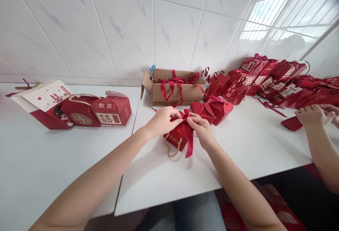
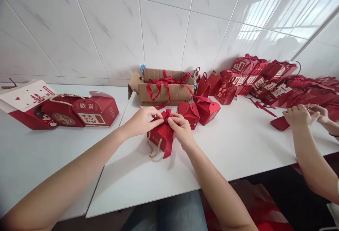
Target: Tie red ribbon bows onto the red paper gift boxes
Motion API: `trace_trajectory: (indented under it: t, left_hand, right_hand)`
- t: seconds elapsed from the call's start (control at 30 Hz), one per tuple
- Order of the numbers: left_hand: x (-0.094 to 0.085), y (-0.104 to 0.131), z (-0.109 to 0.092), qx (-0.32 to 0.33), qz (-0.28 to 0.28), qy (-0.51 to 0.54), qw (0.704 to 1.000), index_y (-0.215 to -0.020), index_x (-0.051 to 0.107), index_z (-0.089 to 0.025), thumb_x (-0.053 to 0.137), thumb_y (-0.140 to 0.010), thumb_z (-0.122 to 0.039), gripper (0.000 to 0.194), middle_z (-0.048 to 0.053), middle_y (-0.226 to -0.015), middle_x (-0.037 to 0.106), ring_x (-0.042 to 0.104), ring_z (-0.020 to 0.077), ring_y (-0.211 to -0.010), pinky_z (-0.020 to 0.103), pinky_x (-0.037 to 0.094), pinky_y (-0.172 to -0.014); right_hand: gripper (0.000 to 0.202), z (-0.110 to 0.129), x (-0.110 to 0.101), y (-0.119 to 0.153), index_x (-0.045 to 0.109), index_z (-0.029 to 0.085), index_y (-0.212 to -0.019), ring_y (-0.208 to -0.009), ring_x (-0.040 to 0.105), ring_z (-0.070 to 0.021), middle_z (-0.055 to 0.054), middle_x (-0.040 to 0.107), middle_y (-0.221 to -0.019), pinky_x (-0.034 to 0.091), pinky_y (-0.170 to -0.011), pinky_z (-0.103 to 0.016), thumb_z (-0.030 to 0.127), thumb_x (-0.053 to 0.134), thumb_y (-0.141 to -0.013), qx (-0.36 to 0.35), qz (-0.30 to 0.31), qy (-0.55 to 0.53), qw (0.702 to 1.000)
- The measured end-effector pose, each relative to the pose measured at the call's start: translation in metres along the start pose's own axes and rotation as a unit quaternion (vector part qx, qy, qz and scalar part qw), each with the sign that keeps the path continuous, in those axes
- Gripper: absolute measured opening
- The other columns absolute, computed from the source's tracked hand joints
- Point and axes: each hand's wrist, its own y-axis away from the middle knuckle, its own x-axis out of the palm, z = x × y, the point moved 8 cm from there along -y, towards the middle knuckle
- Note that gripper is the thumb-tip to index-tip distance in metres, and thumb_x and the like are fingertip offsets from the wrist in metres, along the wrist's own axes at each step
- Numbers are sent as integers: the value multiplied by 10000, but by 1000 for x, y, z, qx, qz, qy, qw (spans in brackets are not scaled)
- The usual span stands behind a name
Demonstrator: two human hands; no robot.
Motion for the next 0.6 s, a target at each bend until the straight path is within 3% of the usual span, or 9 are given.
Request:
trace_trajectory:
  t: [0.23, 0.43, 0.6]
  left_hand:
    - [5, -2, 3, 13, -25, 29, 999, -778, 697, -207, 596, -798, -246, 110, 21, -861, 695, 634, 175, -833, 311, 498, -785]
    - [1, 2, -10, 90, -61, -49, 993, -756, 638, -183, 474, -846, -166, 187, 45, -835, 632, 599, 162, -737, 296, 487, -669]
    - [1, 3, -11, 117, -33, -114, 986, -836, 591, -207, 412, -895, -191, 188, 32, -798, 646, 592, 181, -736, 309, 457, -663]
  right_hand:
    - [375, 6, 1, 3, 738, 226, -775, -1112, 526, -246, -79, 522, -1168, 456, -900, -356, 587, 680, -691, -12, 5, 67, 998]
    - [369, 17, 1, 5, 708, 213, -743, -991, 570, -215, -71, 575, -1062, 470, -845, -334, 563, 598, -781, -39, 11, 136, 990]
    - [339, 34, -12, 3, 642, 225, -1035, -834, 592, -194, -49, 642, -868, 484, -730, -319, 493, 545, -852, -132, -21, 201, 970]
